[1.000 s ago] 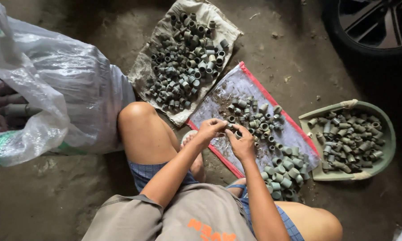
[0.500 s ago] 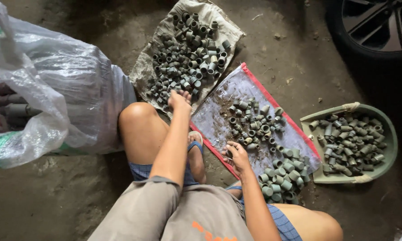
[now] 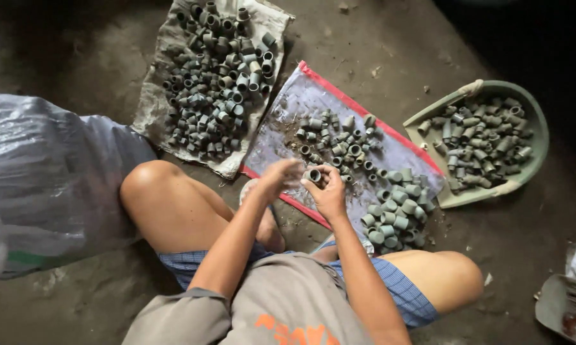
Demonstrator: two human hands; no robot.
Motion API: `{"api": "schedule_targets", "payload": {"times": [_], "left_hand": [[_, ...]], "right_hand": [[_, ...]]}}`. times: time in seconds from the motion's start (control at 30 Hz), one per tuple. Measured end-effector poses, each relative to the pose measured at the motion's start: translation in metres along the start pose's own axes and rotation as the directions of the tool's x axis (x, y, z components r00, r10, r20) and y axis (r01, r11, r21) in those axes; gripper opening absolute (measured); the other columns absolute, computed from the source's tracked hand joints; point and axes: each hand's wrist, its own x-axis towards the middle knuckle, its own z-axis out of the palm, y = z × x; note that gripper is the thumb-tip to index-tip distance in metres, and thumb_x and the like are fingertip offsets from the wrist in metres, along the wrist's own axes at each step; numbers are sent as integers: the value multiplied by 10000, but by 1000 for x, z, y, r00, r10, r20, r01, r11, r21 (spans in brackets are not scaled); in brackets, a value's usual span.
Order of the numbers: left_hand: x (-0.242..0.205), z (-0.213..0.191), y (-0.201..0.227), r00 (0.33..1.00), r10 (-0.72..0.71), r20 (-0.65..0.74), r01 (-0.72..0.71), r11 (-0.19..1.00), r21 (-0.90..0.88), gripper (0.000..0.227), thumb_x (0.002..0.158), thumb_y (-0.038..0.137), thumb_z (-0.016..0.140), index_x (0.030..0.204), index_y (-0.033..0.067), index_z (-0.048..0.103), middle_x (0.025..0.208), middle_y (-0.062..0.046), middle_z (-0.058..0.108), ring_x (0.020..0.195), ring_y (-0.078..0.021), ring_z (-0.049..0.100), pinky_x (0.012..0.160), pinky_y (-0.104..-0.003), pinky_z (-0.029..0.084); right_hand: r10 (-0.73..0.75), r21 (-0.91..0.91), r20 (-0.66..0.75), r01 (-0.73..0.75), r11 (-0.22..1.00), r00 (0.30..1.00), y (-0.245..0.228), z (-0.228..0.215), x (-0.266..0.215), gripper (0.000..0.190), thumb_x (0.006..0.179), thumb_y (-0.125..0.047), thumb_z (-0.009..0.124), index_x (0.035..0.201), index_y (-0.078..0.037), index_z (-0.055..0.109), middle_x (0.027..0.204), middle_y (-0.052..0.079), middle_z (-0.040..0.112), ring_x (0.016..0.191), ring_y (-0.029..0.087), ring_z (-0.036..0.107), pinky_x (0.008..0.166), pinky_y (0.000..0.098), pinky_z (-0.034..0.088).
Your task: The person sits on the floor and sorts small cylindrical metal parts by hand. They pick up individual pieces from a central pile on a tarp, inspect them, and place them into separate piles on a sack and a dustpan.
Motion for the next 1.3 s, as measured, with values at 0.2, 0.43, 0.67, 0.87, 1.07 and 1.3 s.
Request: {"api": "schedule_targets", "payload": {"times": [0.2, 0.43, 0.67, 0.87, 1.07, 1.3], "left_hand": [[6, 0, -43, 964, -146, 223, 168, 983, -80, 389, 946, 489, 709, 1132, 152, 654, 975, -99, 723, 921, -255, 727, 872, -461, 610], [-20, -4, -20, 986, -15, 169, 45, 984, -175, 431, 872, 324, 849, 1182, 133, 619, 964, -89, 717, 890, -226, 749, 829, -398, 638], [5, -33, -9, 941, 90, -328, -161, 967, -197, 543, 864, 171, 823, 1332, 161, 547, 1057, -100, 640, 868, -209, 703, 782, -335, 649], [18, -46, 9, 941, 61, -332, -194, 902, -386, 506, 958, 267, 738, 1369, 152, 466, 1198, -97, 655, 956, -229, 723, 829, -349, 630], [18, -48, 5, 983, 20, -185, -122, 820, -560, 408, 975, 463, 688, 1208, 141, 595, 1161, -82, 718, 1043, -250, 679, 987, -389, 545], [59, -62, -5, 913, 69, -403, -183, 950, -253, 482, 881, 387, 807, 1210, 131, 563, 975, -101, 736, 753, -207, 737, 672, -307, 630]], "right_hand": [[-135, -249, -35, 122, 961, 990, -23, 3, -7, 480, 781, -153, 928, 1177, -106, 661, 1090, 120, 779, 1034, 188, 740, 914, 300, 599], [-89, -261, -7, 84, 962, 996, -18, 7, -13, 424, 896, -165, 804, 1301, -141, 679, 1161, 129, 759, 1126, 194, 696, 961, 329, 544], [109, -254, 0, -105, 962, 994, 6, -16, -20, 390, 927, -150, 759, 1311, -136, 696, 1109, 173, 763, 980, 210, 741, 805, 355, 618], [473, -160, 67, -459, 874, 878, 101, -41, -30, 447, 943, -245, 726, 1349, -78, 643, 1149, 226, 746, 974, 278, 764, 711, 358, 644], [562, -154, 65, -549, 822, 824, 109, -37, -33, 466, 979, -324, 681, 1387, -106, 617, 1208, 196, 740, 1007, 261, 761, 770, 378, 639], [597, -198, 28, -581, 789, 801, 118, -35, -32, 437, 966, -322, 695, 1349, -116, 652, 1168, 162, 762, 971, 232, 775, 756, 354, 652]]}}
